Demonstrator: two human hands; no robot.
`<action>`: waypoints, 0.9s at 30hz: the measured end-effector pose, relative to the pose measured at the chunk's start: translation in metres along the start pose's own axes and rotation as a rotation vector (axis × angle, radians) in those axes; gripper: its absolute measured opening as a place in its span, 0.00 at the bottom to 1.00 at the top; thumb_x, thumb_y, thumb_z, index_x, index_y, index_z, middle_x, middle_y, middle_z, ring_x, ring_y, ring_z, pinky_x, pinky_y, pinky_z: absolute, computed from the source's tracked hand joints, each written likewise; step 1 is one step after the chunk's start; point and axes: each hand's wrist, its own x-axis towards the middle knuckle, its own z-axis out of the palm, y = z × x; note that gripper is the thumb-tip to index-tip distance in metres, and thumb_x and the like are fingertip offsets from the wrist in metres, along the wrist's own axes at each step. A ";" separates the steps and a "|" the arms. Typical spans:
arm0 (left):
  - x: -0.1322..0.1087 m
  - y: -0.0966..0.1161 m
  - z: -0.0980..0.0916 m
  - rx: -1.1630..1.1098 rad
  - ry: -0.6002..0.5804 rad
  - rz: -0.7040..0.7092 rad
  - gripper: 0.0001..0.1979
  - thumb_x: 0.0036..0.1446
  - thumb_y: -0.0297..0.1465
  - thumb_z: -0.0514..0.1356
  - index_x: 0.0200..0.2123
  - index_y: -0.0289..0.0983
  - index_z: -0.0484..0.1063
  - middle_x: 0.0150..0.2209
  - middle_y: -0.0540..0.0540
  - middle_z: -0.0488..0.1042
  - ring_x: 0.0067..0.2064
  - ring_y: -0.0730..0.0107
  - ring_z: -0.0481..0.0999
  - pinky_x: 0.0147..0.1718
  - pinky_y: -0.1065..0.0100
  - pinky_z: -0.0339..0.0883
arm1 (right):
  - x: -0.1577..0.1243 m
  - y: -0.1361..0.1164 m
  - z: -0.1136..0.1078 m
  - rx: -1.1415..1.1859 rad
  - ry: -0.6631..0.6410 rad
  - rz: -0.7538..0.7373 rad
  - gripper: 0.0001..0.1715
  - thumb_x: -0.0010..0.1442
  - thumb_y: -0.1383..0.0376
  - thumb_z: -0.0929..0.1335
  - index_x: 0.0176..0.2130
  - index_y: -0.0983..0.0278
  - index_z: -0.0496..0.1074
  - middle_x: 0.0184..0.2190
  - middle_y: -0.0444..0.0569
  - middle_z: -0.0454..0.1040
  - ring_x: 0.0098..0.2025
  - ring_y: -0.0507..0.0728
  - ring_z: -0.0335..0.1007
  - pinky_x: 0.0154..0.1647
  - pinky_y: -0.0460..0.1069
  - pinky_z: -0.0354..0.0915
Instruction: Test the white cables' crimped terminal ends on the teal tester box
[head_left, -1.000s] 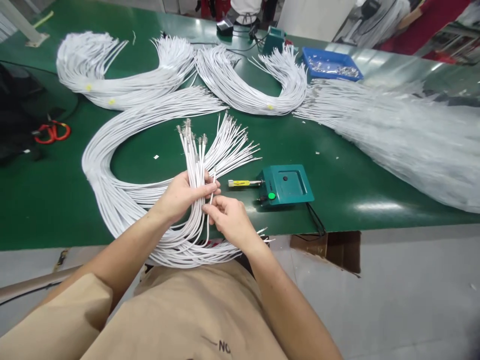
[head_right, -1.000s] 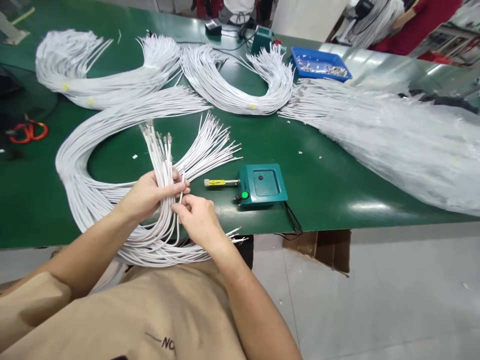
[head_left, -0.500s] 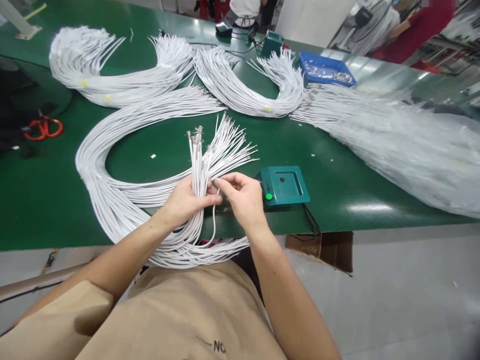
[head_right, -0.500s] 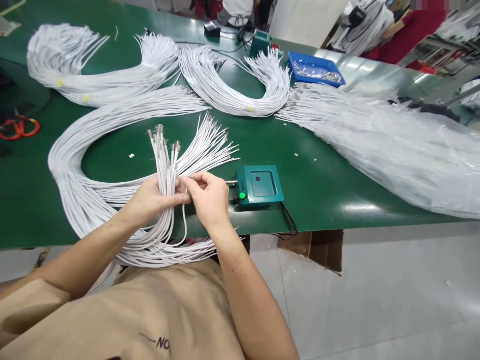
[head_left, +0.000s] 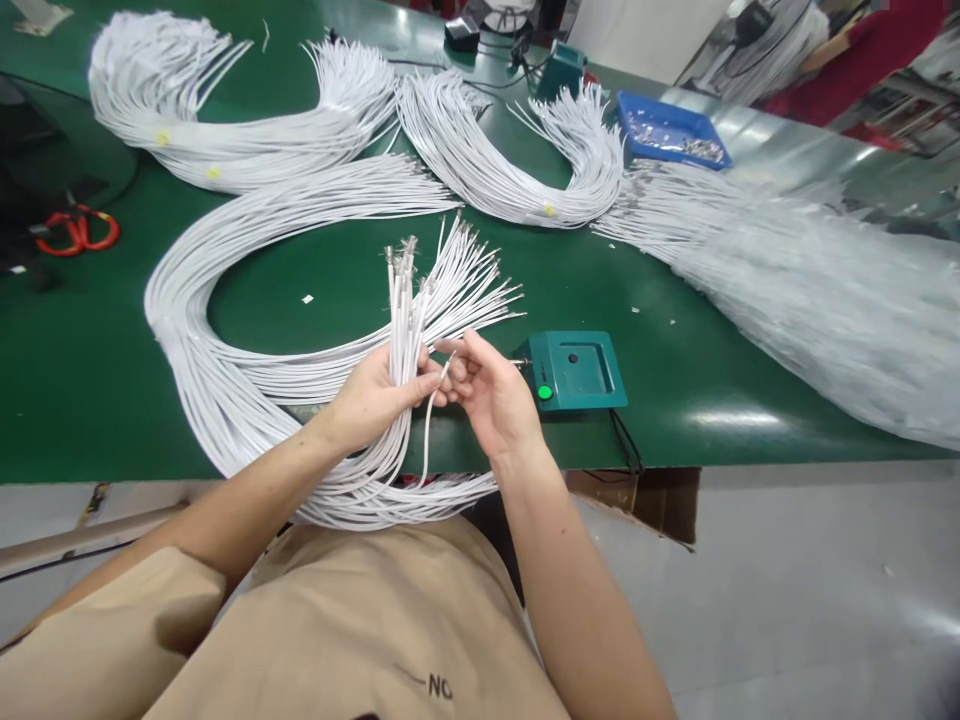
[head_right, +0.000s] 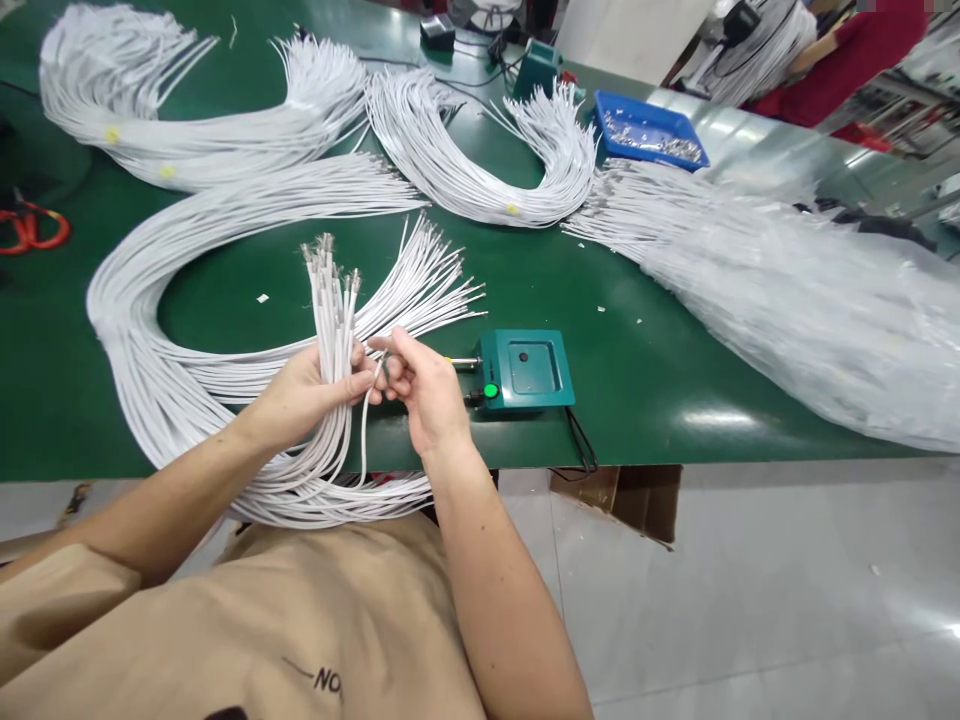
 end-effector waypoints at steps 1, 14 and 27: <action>0.000 0.000 0.000 0.000 -0.026 0.003 0.14 0.51 0.37 0.66 0.31 0.37 0.63 0.27 0.49 0.74 0.29 0.71 0.75 0.28 0.71 0.64 | 0.001 -0.001 0.001 -0.018 0.002 0.005 0.15 0.53 0.56 0.71 0.27 0.66 0.74 0.16 0.37 0.57 0.19 0.46 0.54 0.21 0.45 0.54; 0.000 0.002 0.004 0.031 0.091 0.006 0.15 0.48 0.37 0.67 0.30 0.36 0.64 0.28 0.50 0.75 0.28 0.71 0.75 0.31 0.68 0.69 | -0.007 0.003 -0.006 0.094 -0.003 0.046 0.15 0.48 0.57 0.75 0.31 0.66 0.75 0.23 0.39 0.63 0.23 0.45 0.51 0.30 0.45 0.62; 0.001 0.001 0.000 0.162 0.102 0.033 0.13 0.49 0.37 0.66 0.29 0.36 0.66 0.28 0.49 0.75 0.31 0.68 0.76 0.34 0.67 0.68 | -0.010 0.004 -0.007 -0.121 0.139 -0.100 0.10 0.50 0.60 0.73 0.30 0.65 0.78 0.26 0.43 0.72 0.27 0.48 0.63 0.34 0.47 0.65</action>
